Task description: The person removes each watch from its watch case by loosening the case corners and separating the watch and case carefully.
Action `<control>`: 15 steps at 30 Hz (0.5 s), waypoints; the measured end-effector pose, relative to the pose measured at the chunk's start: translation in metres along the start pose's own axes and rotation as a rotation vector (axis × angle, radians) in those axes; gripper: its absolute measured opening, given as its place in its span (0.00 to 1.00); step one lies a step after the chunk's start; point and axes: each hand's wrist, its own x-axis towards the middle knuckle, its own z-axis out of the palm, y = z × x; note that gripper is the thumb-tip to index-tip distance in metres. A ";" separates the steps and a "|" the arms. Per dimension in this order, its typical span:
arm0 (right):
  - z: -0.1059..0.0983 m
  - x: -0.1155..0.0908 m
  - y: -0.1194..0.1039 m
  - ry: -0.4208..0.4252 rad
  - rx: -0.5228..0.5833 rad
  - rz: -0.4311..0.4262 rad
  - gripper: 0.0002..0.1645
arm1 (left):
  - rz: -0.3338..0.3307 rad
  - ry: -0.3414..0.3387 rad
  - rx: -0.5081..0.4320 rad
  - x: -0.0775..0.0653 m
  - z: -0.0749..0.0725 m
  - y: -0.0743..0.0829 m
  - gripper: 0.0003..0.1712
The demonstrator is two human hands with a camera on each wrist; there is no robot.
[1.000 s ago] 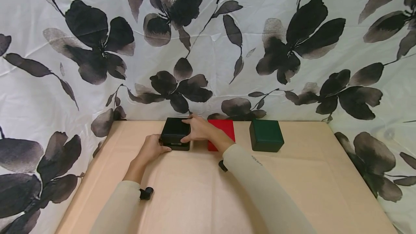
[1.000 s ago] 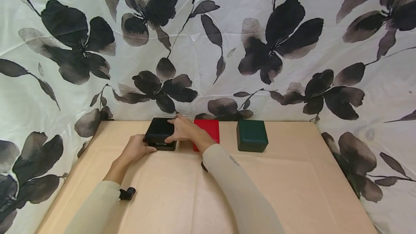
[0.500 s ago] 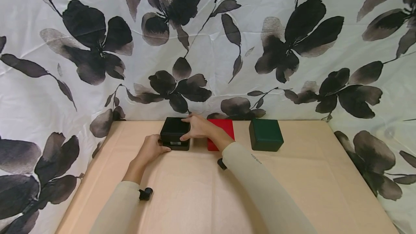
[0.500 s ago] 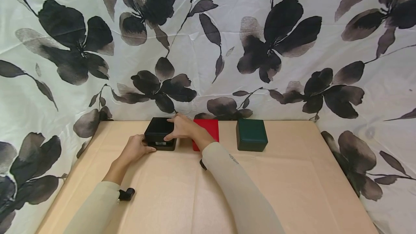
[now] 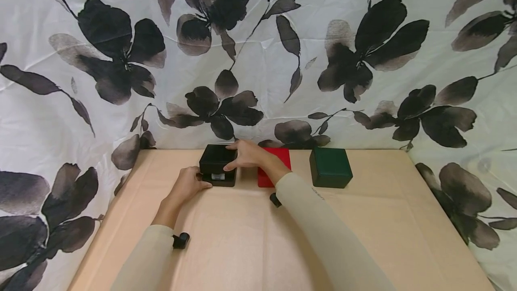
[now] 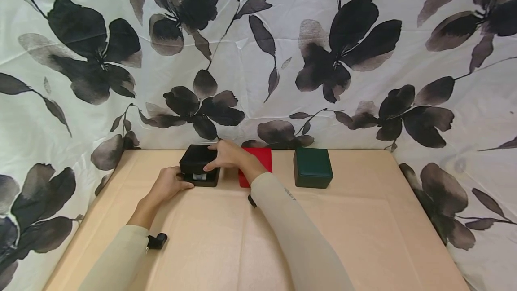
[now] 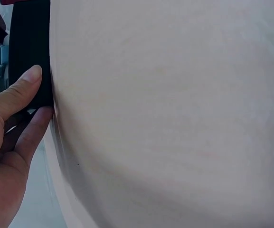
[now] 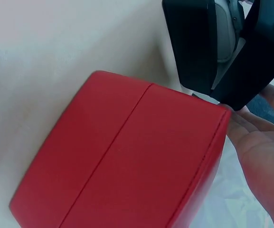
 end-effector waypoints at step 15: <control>-0.008 0.004 0.002 -0.052 0.081 0.042 0.43 | 0.031 0.005 0.019 0.000 0.001 -0.002 0.28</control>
